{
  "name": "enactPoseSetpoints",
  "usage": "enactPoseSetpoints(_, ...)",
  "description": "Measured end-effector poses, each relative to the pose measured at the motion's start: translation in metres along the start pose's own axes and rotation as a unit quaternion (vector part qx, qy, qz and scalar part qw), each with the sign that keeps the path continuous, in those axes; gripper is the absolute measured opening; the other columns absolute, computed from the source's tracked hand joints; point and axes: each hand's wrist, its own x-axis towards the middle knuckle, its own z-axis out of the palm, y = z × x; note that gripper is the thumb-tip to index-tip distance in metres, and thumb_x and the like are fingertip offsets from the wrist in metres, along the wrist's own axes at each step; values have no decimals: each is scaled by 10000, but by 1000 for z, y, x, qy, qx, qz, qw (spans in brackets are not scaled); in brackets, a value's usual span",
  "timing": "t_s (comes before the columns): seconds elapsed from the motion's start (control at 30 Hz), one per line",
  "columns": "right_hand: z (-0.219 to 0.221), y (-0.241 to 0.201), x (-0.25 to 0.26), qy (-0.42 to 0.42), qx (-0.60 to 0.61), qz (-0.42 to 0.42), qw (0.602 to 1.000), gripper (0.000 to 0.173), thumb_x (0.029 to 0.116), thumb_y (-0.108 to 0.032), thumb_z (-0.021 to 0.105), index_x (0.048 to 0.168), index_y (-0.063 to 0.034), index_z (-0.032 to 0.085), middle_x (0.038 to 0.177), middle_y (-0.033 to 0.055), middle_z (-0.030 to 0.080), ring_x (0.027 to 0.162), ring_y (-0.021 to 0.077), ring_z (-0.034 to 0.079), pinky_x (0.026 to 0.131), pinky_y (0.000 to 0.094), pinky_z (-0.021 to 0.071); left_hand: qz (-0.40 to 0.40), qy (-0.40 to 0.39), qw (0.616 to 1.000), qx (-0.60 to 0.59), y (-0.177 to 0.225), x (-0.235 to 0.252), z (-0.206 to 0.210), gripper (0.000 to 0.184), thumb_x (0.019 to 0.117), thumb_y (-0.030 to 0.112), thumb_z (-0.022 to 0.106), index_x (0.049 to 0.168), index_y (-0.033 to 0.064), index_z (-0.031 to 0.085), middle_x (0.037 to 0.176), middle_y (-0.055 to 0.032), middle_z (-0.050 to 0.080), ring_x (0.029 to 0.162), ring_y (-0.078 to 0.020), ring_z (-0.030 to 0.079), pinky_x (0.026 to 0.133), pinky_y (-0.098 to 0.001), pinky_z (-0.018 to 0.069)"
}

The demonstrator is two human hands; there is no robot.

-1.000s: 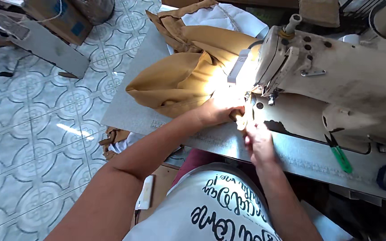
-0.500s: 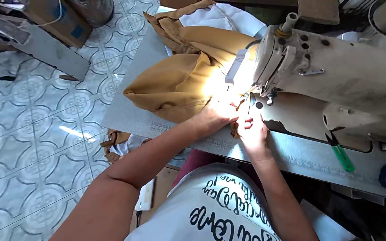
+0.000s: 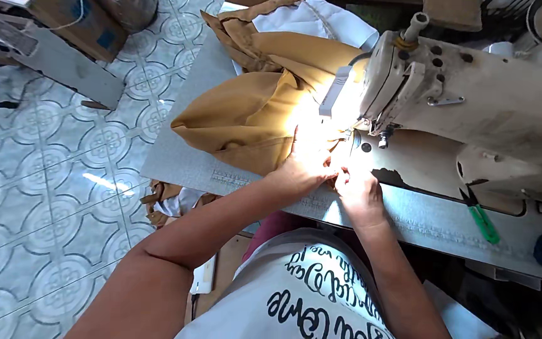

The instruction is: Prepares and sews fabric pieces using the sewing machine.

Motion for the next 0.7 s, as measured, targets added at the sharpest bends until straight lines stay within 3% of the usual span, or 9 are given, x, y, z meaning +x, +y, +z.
enactPoseSetpoints(0.2,0,4,-3,4,16,-13,1000,125,925,-58,653,1002,8,726,866,176,700,762,311,714,680,468,595,-1,2,1000,1,0,-1,-2,377,975,38,591,1205,290,750,1193,-97,689,1238,-375,590,1106,-832,80)
enactPoseSetpoints(0.33,4,8,-10,12,-3,-24,1000,191,944,-121,680,1077,-10,759,1072,198,669,914,309,709,763,421,611,2,-7,1000,8,-2,-2,-2,416,958,19,599,1228,305,735,1227,-87,681,1284,-371,565,1104,-837,80)
enactPoseSetpoints(0.4,6,8,-13,13,-24,-39,999,222,953,-123,662,1126,-27,762,1194,199,674,1039,335,697,843,433,601,0,-24,1000,12,-1,-1,-3,431,956,8,600,1241,303,729,1241,-90,673,1306,-375,547,1103,-841,68)
enactPoseSetpoints(0.47,7,8,-15,10,-47,-53,997,266,958,-127,640,1183,-48,759,1262,172,693,1082,345,697,872,448,589,1,-22,1000,14,-1,-1,-4,436,952,-6,599,1236,297,733,1244,-91,673,1323,-379,534,1104,-841,68)
enactPoseSetpoints(0.57,9,10,-13,24,-73,-73,994,240,958,-118,627,1136,-35,766,1198,152,723,1042,346,706,838,458,588,6,-2,1000,7,-4,0,-1,433,961,9,584,1246,302,727,1246,-96,672,1316,-384,538,1109,-835,72)
enactPoseSetpoints(0.7,12,16,3,34,-63,-71,995,230,974,-137,608,1108,-35,764,1211,151,718,1144,338,680,917,463,572,-10,29,1000,-7,-13,14,7,350,1001,102,574,1223,319,737,1221,-66,698,1256,-361,591,1116,-809,138)
